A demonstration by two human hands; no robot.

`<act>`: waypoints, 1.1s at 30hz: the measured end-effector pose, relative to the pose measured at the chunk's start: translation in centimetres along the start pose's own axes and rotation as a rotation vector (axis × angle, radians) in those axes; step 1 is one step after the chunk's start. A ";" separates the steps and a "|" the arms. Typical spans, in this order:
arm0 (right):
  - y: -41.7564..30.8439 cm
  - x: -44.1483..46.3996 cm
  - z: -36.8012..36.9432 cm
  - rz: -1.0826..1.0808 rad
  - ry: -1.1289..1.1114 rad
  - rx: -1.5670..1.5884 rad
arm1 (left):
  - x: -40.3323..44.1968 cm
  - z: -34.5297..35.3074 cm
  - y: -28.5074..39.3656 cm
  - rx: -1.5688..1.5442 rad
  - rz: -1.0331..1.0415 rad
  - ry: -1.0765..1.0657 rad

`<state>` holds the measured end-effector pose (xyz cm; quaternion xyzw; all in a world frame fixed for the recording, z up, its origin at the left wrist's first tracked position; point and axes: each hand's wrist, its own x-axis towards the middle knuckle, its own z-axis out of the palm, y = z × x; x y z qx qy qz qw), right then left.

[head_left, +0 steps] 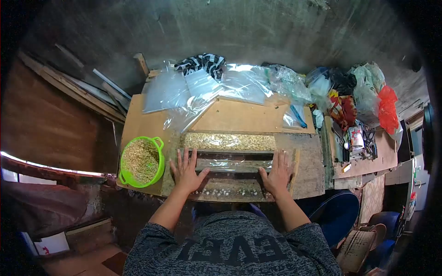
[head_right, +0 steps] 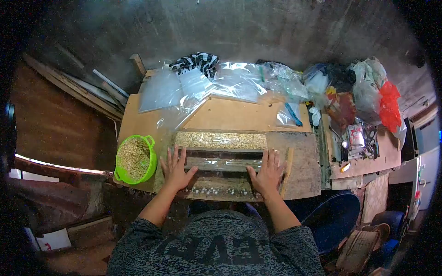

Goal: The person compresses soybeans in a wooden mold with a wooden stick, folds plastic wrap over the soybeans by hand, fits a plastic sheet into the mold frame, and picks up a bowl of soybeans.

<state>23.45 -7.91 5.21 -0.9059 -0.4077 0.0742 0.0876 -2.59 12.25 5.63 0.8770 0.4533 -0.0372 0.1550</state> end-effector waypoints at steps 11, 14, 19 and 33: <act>8.8 -5.1 0.5 0.219 0.290 0.088 | 0.0 0.3 2.5 0.035 0.148 0.023; 9.3 -6.3 0.9 0.258 0.213 0.091 | 0.4 0.5 2.9 0.036 0.166 0.036; 9.9 -6.2 1.8 0.297 0.222 0.148 | 0.7 1.0 3.2 0.018 0.204 0.041; 11.4 -5.3 1.7 0.424 0.188 0.769 | 1.0 0.3 4.9 0.023 0.172 -0.035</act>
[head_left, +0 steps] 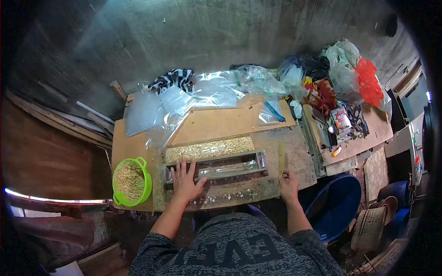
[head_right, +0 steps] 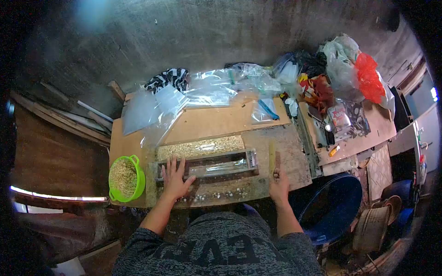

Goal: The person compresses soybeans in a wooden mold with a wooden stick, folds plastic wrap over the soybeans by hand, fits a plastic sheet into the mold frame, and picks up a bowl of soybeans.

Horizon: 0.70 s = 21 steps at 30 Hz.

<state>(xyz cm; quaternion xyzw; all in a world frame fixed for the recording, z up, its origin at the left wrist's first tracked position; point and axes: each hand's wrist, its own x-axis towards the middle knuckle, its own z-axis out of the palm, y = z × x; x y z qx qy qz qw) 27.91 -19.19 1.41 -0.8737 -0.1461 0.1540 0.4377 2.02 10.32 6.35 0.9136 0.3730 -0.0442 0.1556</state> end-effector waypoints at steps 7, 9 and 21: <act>-2.2 -1.5 1.6 0.221 -0.605 0.579 | 0.2 0.6 0.1 0.014 0.003 0.025; -2.2 -1.2 2.8 0.216 -0.645 0.510 | 0.2 0.4 0.2 0.016 0.000 0.030; -1.0 0.3 4.8 0.314 -0.535 0.642 | -2.0 0.0 0.4 -0.035 -0.002 0.092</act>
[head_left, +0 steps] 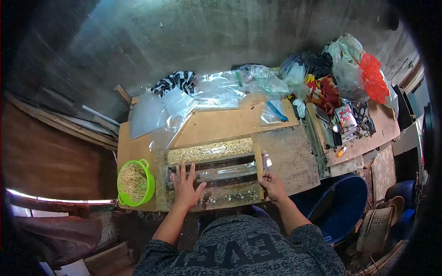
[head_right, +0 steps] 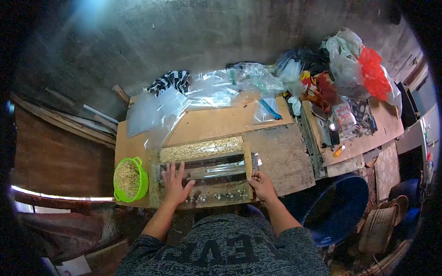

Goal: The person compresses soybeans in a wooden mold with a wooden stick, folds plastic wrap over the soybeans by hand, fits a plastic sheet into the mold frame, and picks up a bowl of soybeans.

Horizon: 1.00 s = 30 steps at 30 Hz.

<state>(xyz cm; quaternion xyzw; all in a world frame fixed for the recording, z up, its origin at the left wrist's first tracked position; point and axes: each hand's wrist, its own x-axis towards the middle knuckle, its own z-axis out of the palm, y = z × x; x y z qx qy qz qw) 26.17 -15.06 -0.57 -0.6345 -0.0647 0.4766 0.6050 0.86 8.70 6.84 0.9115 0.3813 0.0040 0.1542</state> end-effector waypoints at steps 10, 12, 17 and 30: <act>-2.3 -2.0 -2.1 -0.085 0.198 -0.252 | -8.6 -1.4 -1.6 -0.171 -0.101 0.222; -4.0 -2.9 -1.8 -0.381 0.291 -0.446 | -10.6 -1.3 -2.7 -0.217 -0.181 0.286; -7.1 -2.5 2.7 -0.478 0.214 -0.493 | -14.4 0.2 -6.5 -0.508 -0.594 0.452; -7.1 -3.2 10.4 -0.614 0.064 -0.960 | -12.3 -2.0 -13.4 -1.243 -1.046 0.639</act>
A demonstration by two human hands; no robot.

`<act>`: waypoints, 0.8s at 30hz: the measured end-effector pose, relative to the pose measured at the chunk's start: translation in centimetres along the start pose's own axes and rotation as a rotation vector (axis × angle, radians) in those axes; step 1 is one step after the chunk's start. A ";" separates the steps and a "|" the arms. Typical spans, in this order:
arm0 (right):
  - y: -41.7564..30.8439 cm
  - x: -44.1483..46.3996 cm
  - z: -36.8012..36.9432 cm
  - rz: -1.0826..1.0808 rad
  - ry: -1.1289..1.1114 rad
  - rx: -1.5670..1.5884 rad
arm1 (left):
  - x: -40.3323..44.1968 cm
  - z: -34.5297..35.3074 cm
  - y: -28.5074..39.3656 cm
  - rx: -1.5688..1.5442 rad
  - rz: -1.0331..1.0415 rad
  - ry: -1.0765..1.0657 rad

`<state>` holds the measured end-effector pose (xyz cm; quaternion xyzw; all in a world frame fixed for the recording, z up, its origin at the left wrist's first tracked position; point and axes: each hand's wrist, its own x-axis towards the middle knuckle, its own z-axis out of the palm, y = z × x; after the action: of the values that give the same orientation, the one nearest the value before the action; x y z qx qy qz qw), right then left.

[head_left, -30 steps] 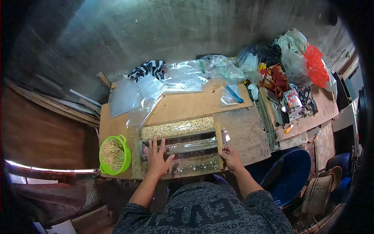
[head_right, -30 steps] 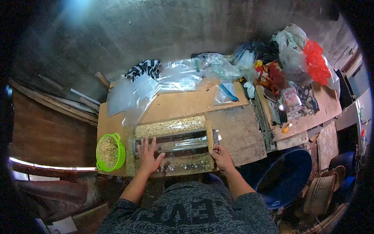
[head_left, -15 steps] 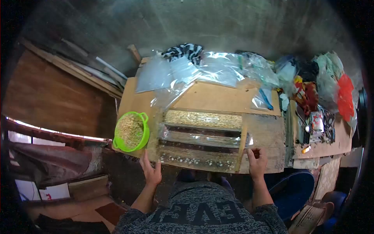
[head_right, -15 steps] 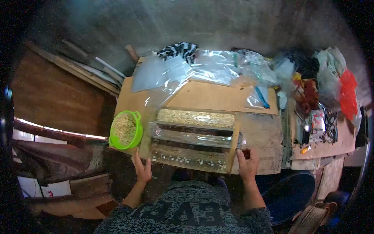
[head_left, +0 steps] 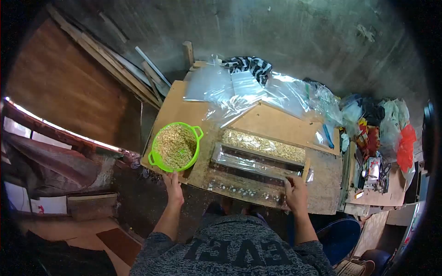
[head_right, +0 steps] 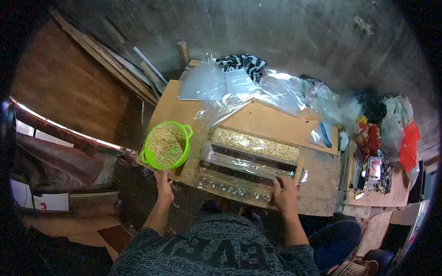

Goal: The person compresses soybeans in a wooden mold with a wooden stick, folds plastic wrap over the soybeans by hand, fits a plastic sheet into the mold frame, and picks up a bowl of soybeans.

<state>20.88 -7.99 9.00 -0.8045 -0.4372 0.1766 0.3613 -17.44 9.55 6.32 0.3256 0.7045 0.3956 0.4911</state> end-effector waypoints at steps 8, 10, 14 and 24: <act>-3.3 -2.2 2.7 -0.013 -0.086 0.050 | 6.1 0.3 -0.7 -0.313 -0.188 -0.098; -4.1 -2.3 2.8 -0.050 -0.149 -0.009 | 6.9 0.0 -0.3 -0.339 -0.227 -0.061; -5.8 -2.1 3.3 -0.090 -0.190 0.058 | 6.8 -1.1 0.6 -0.427 -0.183 -0.065; -15.0 -2.4 3.2 -0.432 -0.335 0.294 | -2.1 -9.5 6.8 -0.278 0.051 -0.374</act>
<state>8.98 -3.30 17.76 -0.5917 -0.6213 0.2872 0.4259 -25.31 8.73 15.12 0.3400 0.5318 0.4338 0.6429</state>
